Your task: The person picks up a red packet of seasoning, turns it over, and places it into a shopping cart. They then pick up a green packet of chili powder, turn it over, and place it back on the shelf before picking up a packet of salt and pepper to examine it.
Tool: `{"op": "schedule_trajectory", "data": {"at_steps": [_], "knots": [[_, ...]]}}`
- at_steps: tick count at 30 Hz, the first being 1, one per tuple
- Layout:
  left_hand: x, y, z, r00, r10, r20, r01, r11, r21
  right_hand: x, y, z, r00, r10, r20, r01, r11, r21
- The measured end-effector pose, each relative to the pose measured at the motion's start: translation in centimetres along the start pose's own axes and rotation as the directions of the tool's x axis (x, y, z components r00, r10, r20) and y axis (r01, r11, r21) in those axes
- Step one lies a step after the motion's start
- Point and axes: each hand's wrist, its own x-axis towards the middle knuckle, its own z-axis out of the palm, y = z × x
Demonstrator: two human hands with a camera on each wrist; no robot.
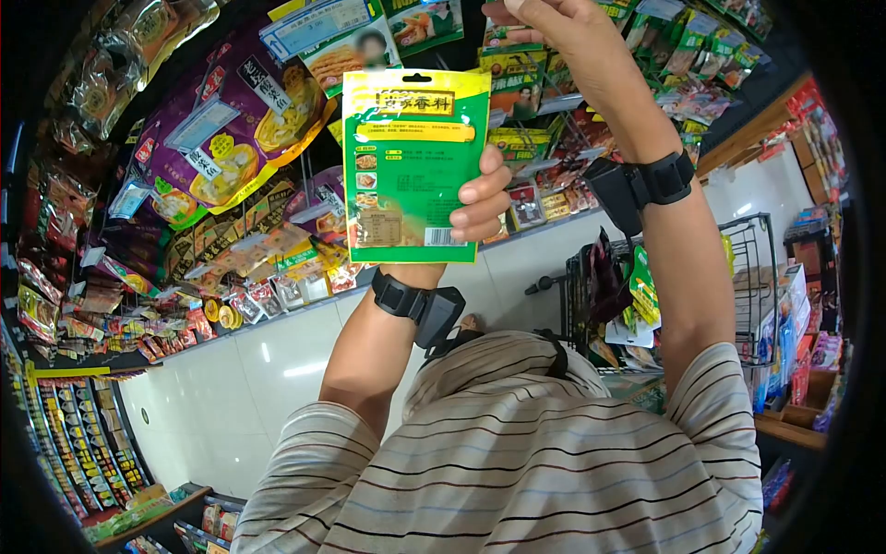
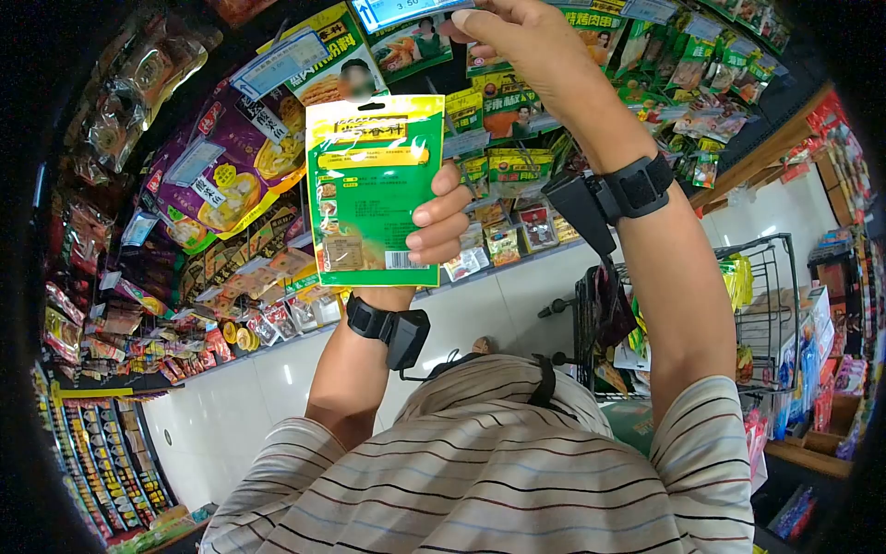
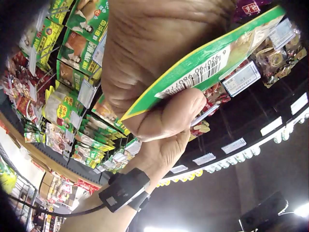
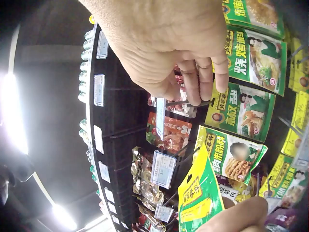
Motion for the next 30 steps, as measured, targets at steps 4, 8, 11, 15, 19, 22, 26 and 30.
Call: {"op": "schedule_trajectory", "data": {"at_steps": [4, 8, 11, 15, 19, 22, 26, 30], "knots": [[0.04, 0.34, -0.15, 1.0, -0.012, 0.001, 0.012, 0.999, 0.039, -0.15, -0.22, 0.15, 1.0, 0.017, -0.015, -0.017, 1.0, -0.001], [-0.07, 0.32, -0.11, 0.999, -0.005, -0.033, 0.006, 1.0, 0.022, -0.05, -0.11, 0.14, 1.0, 0.008, -0.018, -0.008, 1.0, -0.011], [-0.07, 0.19, 0.11, 0.997, 0.004, -0.081, -0.002, 1.0, 0.016, -0.3, -0.66, 0.54, 0.999, 0.02, -0.048, -0.021, 1.0, -0.015], [-0.06, 0.1, 0.28, 0.993, 0.032, -0.112, -0.027, 0.998, 0.05, -0.03, -0.16, 0.09, 1.0, 0.004, -0.027, -0.005, 0.999, -0.041], [0.13, 0.34, 0.01, 0.995, 0.025, -0.099, -0.018, 0.997, 0.077, 0.11, 0.1, -0.08, 1.0, -0.005, -0.01, 0.005, 1.0, -0.028], [0.16, 0.37, -0.09, 0.995, 0.022, -0.101, -0.015, 0.997, 0.078, 0.18, 0.08, -0.03, 1.0, -0.004, -0.01, 0.004, 1.0, -0.009], [0.06, 0.24, -0.05, 0.993, 0.036, -0.11, -0.027, 0.996, 0.083, 0.35, 0.19, -0.18, 1.0, 0.003, -0.012, -0.004, 0.999, -0.046], [0.17, 0.35, -0.44, 0.998, 0.025, -0.057, -0.021, 0.997, 0.074, 0.3, 0.32, -0.1, 1.0, -0.017, -0.016, 0.017, 0.999, -0.04]]}}
